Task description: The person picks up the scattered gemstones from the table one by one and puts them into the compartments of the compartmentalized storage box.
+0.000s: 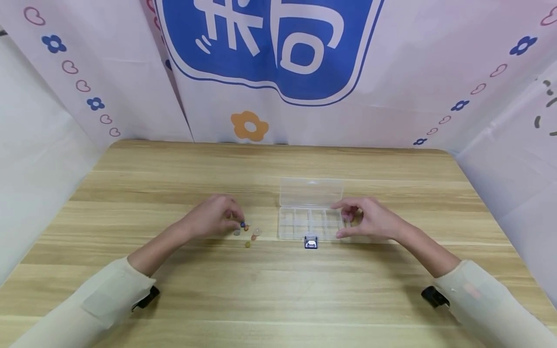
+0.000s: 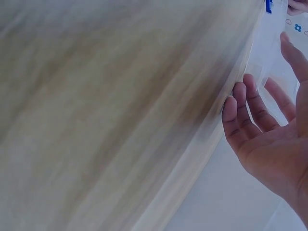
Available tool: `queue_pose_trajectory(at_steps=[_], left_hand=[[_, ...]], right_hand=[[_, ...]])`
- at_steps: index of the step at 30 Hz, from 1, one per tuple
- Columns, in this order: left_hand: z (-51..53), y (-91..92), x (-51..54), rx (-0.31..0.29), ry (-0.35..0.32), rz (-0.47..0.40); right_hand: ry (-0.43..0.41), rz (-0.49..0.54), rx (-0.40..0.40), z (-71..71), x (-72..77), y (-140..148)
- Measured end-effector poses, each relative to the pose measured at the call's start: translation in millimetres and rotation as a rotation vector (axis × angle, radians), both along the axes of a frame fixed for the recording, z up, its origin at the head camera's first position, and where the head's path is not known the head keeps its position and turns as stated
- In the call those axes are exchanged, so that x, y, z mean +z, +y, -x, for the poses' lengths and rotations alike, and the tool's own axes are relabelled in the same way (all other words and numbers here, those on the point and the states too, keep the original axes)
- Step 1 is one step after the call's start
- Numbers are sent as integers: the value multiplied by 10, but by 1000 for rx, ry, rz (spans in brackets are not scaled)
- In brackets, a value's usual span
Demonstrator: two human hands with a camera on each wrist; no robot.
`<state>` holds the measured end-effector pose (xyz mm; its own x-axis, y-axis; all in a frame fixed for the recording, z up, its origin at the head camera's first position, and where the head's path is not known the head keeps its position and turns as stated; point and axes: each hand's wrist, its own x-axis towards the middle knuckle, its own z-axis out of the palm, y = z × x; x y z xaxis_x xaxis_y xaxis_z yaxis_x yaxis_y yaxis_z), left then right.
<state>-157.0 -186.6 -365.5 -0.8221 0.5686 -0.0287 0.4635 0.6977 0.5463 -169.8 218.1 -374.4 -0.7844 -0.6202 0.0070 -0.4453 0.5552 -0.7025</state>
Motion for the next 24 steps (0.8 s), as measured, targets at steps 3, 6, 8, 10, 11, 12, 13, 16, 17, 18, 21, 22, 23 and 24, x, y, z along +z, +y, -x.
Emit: queue_pose_trajectory(at_steps=[3, 6, 8, 10, 11, 12, 13, 16, 17, 18, 21, 22, 23, 24], left_hand=[[9, 11, -15, -5, 13, 6], [13, 21, -28, -8, 24, 8], [8, 34, -23, -7, 28, 10], [5, 47, -21, -9, 30, 10], [2, 54, -17, -11, 32, 12], [0, 60, -12, -11, 34, 16], [-4, 66, -7, -9, 33, 19], [-11, 74, -2, -7, 35, 25], [-13, 75, -1, -3, 32, 27], [-15, 76, -1, 0, 29, 26], [-12, 74, -7, 3, 26, 21], [-10, 75, -7, 3, 25, 18], [-8, 75, -7, 4, 24, 17], [-4, 75, -8, 4, 23, 15]], right_hand=[[-4, -1, 0, -4, 1, -5], [-6, -5, 0, -7, 3, -10], [-6, -10, -2, -9, 6, -9], [-7, -14, -5, -10, 6, -8], [-6, -17, -6, -10, 7, -6], [-6, -20, -7, -10, 7, -5], [-8, -21, -8, -10, 7, -5], [-12, -24, -9, -9, 8, -6], [-14, -25, -10, -9, 8, -6], [-16, -25, -10, -9, 8, -7], [-23, -24, -12, -8, 10, -7], [-24, -23, -12, -8, 10, -7], [-25, -24, -13, -8, 11, -6], [-26, -25, -15, -8, 12, -6]])
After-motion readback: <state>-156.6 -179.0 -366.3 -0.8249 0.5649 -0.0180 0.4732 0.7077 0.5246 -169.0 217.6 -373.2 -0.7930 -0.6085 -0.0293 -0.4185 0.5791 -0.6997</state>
